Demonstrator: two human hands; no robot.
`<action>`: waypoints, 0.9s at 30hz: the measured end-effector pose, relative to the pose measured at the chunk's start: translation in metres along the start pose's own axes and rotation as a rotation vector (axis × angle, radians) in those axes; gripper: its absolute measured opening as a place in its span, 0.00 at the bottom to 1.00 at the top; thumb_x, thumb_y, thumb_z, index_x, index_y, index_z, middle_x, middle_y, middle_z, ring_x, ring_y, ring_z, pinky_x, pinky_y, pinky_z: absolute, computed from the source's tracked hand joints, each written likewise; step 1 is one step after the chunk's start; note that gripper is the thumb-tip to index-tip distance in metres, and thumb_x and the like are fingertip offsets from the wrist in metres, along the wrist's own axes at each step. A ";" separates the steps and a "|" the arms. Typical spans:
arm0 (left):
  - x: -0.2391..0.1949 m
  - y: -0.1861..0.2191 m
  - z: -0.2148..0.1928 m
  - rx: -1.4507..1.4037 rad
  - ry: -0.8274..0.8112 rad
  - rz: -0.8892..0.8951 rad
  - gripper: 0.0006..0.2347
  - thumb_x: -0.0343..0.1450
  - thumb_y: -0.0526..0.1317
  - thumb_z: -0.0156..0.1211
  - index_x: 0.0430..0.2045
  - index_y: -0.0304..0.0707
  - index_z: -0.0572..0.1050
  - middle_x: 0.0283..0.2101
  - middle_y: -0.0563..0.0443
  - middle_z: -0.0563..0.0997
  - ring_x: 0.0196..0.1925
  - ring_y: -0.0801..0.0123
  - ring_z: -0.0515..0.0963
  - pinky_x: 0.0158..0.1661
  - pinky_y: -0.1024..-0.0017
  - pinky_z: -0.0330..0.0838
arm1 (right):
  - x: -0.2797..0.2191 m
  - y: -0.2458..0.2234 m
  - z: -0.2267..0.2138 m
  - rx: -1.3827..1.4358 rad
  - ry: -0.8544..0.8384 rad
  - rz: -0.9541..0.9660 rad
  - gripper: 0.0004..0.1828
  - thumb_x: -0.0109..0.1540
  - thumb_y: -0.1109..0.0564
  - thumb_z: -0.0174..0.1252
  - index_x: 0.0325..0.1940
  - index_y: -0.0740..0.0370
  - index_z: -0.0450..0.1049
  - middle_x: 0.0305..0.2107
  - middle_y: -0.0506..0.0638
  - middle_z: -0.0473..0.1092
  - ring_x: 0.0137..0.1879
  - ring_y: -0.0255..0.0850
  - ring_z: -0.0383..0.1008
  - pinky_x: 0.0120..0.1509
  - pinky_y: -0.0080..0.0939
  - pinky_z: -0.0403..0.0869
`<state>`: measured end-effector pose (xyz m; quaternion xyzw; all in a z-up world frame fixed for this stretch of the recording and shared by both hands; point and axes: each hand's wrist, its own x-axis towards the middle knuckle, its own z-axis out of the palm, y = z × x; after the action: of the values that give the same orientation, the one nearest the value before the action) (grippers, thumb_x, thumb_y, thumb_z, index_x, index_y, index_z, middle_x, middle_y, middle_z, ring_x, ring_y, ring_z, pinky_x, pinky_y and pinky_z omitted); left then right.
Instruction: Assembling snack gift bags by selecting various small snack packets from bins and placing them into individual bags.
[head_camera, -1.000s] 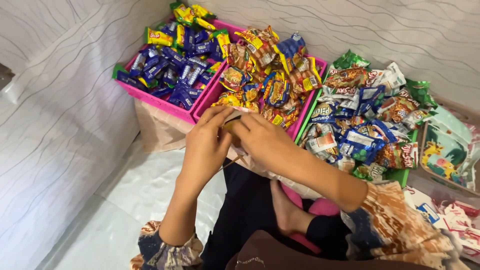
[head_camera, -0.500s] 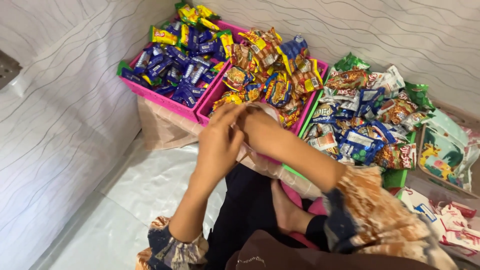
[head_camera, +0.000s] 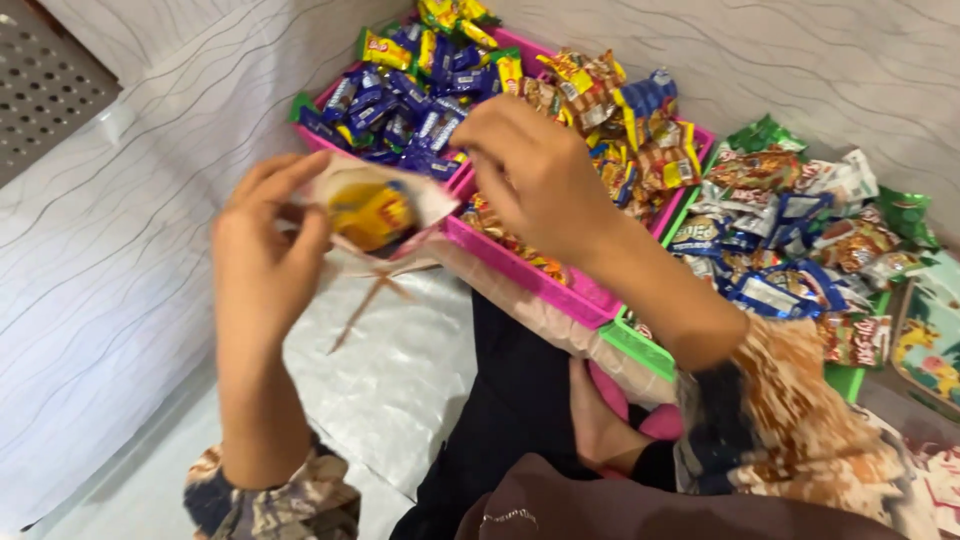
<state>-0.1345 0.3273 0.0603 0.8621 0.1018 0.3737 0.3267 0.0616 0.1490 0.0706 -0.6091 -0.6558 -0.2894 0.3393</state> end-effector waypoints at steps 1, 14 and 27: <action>-0.004 -0.006 -0.005 0.043 0.037 -0.023 0.19 0.66 0.22 0.52 0.52 0.24 0.78 0.53 0.33 0.77 0.33 0.58 0.80 0.30 0.72 0.75 | 0.002 0.002 0.006 0.131 -0.005 0.087 0.07 0.64 0.69 0.55 0.45 0.66 0.75 0.39 0.53 0.71 0.40 0.45 0.70 0.46 0.41 0.71; -0.035 -0.133 -0.031 0.220 0.137 -0.279 0.19 0.66 0.22 0.54 0.52 0.22 0.79 0.50 0.26 0.77 0.29 0.51 0.82 0.26 0.65 0.78 | -0.062 0.141 0.214 0.037 -0.694 0.513 0.10 0.60 0.56 0.59 0.45 0.55 0.77 0.38 0.56 0.75 0.49 0.60 0.78 0.53 0.63 0.72; -0.008 -0.132 -0.003 0.150 0.100 -0.341 0.18 0.68 0.22 0.54 0.53 0.24 0.79 0.50 0.28 0.78 0.30 0.54 0.82 0.27 0.68 0.79 | -0.082 0.181 0.324 -0.099 -0.920 0.664 0.12 0.58 0.56 0.57 0.44 0.52 0.81 0.40 0.59 0.78 0.55 0.60 0.77 0.70 0.75 0.47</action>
<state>-0.1325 0.4268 -0.0273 0.8346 0.2901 0.3469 0.3145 0.2138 0.3733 -0.1958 -0.8610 -0.4952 0.0974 0.0625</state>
